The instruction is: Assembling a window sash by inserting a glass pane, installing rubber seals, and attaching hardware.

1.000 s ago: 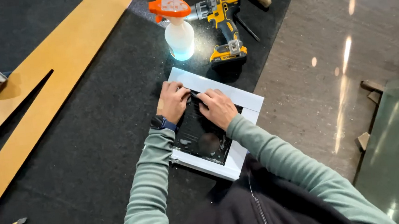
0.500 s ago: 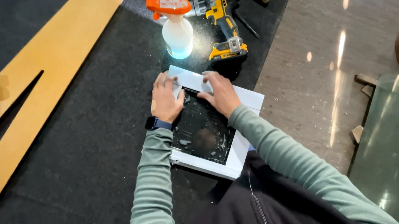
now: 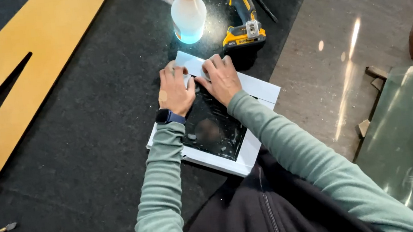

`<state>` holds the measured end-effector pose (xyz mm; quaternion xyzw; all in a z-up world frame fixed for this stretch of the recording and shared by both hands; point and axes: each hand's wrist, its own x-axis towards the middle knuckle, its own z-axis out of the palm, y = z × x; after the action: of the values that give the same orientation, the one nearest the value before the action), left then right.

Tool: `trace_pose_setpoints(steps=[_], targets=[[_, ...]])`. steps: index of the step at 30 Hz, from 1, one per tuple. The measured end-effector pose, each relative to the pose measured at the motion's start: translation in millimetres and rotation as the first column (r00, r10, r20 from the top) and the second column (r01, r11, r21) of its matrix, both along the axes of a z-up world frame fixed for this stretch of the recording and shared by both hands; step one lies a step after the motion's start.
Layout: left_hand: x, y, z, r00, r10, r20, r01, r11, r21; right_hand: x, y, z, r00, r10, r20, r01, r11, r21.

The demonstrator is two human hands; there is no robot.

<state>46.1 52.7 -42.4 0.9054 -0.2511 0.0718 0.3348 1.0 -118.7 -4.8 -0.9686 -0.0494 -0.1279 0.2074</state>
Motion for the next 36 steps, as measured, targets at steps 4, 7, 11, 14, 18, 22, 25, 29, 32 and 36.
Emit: trace_pose_setpoints(steps=[4,7,11,14,18,22,25,29,32,36], targets=[[1,-2,3,0.998,0.015,0.064,-0.012,0.999,-0.047,7,-1,-3,1.0,-0.011,0.022,0.012,1.0,-0.029],[-5,-1,-3,0.996,0.011,0.084,-0.011,1.0,0.0,-2,-6,-5,1.0,-0.029,0.008,0.029,0.999,-0.014],[6,-5,-6,0.97,0.017,0.241,-0.021,1.0,0.013,-21,-41,7,0.995,0.094,0.017,-0.095,0.993,0.068],[-4,-4,4,0.991,0.042,0.13,-0.039,0.999,-0.028,-49,-55,3,0.989,0.15,0.009,-0.15,0.982,0.114],[-2,-3,2,0.993,-0.002,0.119,0.008,0.999,-0.048,-46,-52,7,0.999,0.004,-0.051,0.005,0.984,0.177],[-1,0,6,0.997,-0.02,0.074,0.023,0.999,-0.035,-43,-40,1,0.993,-0.043,-0.106,0.06,0.985,0.163],[-4,-1,5,0.995,-0.043,0.095,0.044,0.999,-0.006,-40,-35,1,0.988,-0.082,-0.128,0.098,0.987,0.127],[-4,-1,11,0.997,-0.032,0.076,0.031,0.999,0.004,-27,-20,-1,0.993,-0.109,-0.053,0.109,0.994,-0.004],[-3,1,9,0.997,-0.026,0.077,0.027,0.999,-0.018,-14,-7,5,0.988,-0.141,-0.058,0.139,0.989,-0.04],[0,0,0,0.999,-0.004,0.04,0.005,1.0,-0.026,-16,-10,5,0.986,-0.143,-0.088,0.136,0.987,-0.082]])
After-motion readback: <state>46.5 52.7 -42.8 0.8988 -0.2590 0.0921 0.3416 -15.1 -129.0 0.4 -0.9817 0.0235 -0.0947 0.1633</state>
